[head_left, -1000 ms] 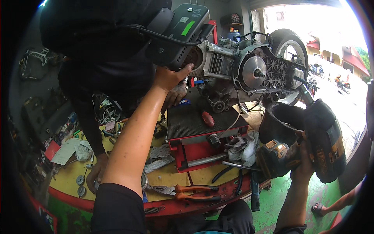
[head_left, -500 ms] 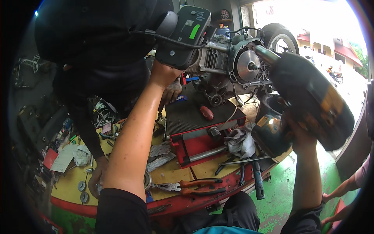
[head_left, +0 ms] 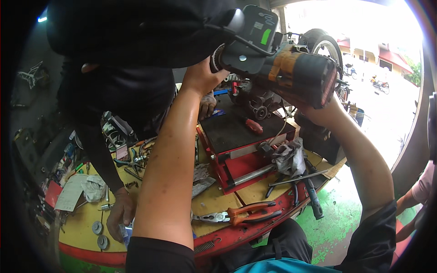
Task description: The person works on a disassembled motorcycle engine block mounted on a workbench. They use a cordless impact wrench to remove bolts from the cylinder head and then use a screwdriver to pry out a gear. The person handles various engine components and tools throughout the process.
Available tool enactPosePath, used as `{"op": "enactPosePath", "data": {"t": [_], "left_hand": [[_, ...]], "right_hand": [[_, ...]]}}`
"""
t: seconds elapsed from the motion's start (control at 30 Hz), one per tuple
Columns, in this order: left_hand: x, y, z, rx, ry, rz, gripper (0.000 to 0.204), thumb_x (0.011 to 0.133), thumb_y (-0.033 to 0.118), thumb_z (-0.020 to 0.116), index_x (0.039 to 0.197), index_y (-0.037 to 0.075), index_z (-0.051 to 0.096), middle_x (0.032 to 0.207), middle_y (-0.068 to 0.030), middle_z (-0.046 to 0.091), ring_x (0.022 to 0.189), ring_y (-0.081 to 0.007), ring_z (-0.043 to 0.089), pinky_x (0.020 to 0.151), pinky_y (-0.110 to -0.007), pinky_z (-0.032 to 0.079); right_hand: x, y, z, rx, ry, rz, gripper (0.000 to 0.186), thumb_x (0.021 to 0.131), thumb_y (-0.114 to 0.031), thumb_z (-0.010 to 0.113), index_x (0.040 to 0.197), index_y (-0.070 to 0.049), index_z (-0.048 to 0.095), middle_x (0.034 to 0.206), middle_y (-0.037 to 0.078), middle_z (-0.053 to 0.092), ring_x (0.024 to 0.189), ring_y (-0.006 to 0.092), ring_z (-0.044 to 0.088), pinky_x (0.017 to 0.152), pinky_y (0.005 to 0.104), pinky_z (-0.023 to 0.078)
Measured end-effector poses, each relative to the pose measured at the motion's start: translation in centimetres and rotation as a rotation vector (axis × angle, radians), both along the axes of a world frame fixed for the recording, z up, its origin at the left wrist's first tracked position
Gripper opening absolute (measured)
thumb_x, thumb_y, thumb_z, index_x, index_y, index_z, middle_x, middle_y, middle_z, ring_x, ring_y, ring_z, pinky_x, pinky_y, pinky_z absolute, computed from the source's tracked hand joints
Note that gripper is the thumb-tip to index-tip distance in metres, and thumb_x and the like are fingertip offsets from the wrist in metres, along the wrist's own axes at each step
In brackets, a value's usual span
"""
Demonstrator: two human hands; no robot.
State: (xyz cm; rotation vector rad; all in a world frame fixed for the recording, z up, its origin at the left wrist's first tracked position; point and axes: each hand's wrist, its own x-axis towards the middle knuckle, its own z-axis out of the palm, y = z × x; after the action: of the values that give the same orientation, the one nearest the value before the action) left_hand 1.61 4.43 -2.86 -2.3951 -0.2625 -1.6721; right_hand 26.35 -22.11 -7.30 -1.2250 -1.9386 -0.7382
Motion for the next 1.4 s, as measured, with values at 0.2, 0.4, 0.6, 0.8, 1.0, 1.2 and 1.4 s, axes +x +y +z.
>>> {"op": "enactPosePath", "data": {"t": [0.2, 0.4, 0.6, 0.8, 1.0, 1.2, 1.4], "left_hand": [[-0.5, -4.5, 0.1, -0.249, 0.019, -0.01, 0.085, 0.08, 0.025, 0.087, 0.155, 0.01, 0.052, 0.163, -0.018, 0.047, 0.153, -0.0347, 0.045, 0.124, -0.043, 0.041], [-1.2, -3.0, 0.3, -0.215, 0.025, -0.075, 0.087, 0.08, 0.023, 0.085, 0.157, 0.013, 0.047, 0.161, -0.0169, 0.046, 0.15, -0.0365, 0.047, 0.122, -0.044, 0.043], [-1.4, -3.3, 0.2, -0.123, -0.018, -0.135, 0.076, 0.081, 0.03, 0.082, 0.15, 0.015, 0.053, 0.153, -0.0156, 0.053, 0.137, -0.0384, 0.06, 0.113, -0.047, 0.052], [-1.5, -2.9, 0.4, -0.092, 0.007, -0.085, 0.08, 0.081, 0.032, 0.083, 0.151, 0.014, 0.052, 0.159, -0.0157, 0.049, 0.144, -0.0386, 0.054, 0.118, -0.047, 0.049], [-1.8, -2.9, 0.7, -0.075, 0.02, -0.01, 0.082, 0.081, 0.033, 0.084, 0.153, 0.013, 0.05, 0.161, -0.0155, 0.047, 0.146, -0.0381, 0.053, 0.119, -0.047, 0.048], [-1.6, -2.9, 0.5, -0.077, 0.028, -0.037, 0.081, 0.081, 0.033, 0.084, 0.152, 0.013, 0.052, 0.16, -0.0155, 0.048, 0.144, -0.0385, 0.054, 0.118, -0.047, 0.049], [-2.0, -3.2, 0.5, -0.105, 0.033, -0.044, 0.079, 0.08, 0.032, 0.083, 0.151, 0.014, 0.053, 0.158, -0.0155, 0.049, 0.142, -0.0396, 0.056, 0.116, -0.047, 0.05]], "right_hand": [[-1.0, 2.1, 1.5, 0.046, -0.121, -0.086, 0.033, 0.099, -0.005, 0.073, 0.132, -0.01, 0.074, 0.136, 0.009, 0.073, 0.124, 0.023, 0.07, 0.108, 0.0383, 0.056], [-2.2, 3.8, 2.4, -0.101, 0.109, 0.112, 0.041, 0.095, -0.016, 0.077, 0.135, -0.011, 0.07, 0.134, 0.012, 0.071, 0.128, 0.0314, 0.065, 0.113, 0.0439, 0.049], [-2.7, 3.6, 2.7, -0.041, -0.032, 0.015, 0.043, 0.097, 0.0, 0.072, 0.14, -0.006, 0.067, 0.14, 0.011, 0.07, 0.132, 0.0245, 0.067, 0.113, 0.0399, 0.054], [-2.3, 4.0, 3.9, -0.091, -0.189, 0.03, 0.039, 0.097, -0.001, 0.072, 0.136, -0.008, 0.071, 0.139, 0.011, 0.07, 0.13, 0.0258, 0.068, 0.113, 0.0415, 0.053], [-3.9, 3.1, 4.0, -0.126, -0.138, 0.037, 0.036, 0.099, -0.004, 0.071, 0.134, -0.009, 0.073, 0.137, 0.011, 0.071, 0.13, 0.0263, 0.067, 0.114, 0.0429, 0.052], [-2.8, 3.5, 3.4, -0.109, -0.152, 0.029, 0.036, 0.103, -0.016, 0.068, 0.138, -0.013, 0.072, 0.141, 0.01, 0.069, 0.135, 0.0294, 0.062, 0.118, 0.0439, 0.046], [-4.0, 3.5, 3.0, -0.157, 0.063, 0.116, 0.032, 0.102, -0.017, 0.069, 0.133, -0.012, 0.075, 0.137, 0.01, 0.071, 0.125, 0.03, 0.068, 0.11, 0.0428, 0.052]]}}
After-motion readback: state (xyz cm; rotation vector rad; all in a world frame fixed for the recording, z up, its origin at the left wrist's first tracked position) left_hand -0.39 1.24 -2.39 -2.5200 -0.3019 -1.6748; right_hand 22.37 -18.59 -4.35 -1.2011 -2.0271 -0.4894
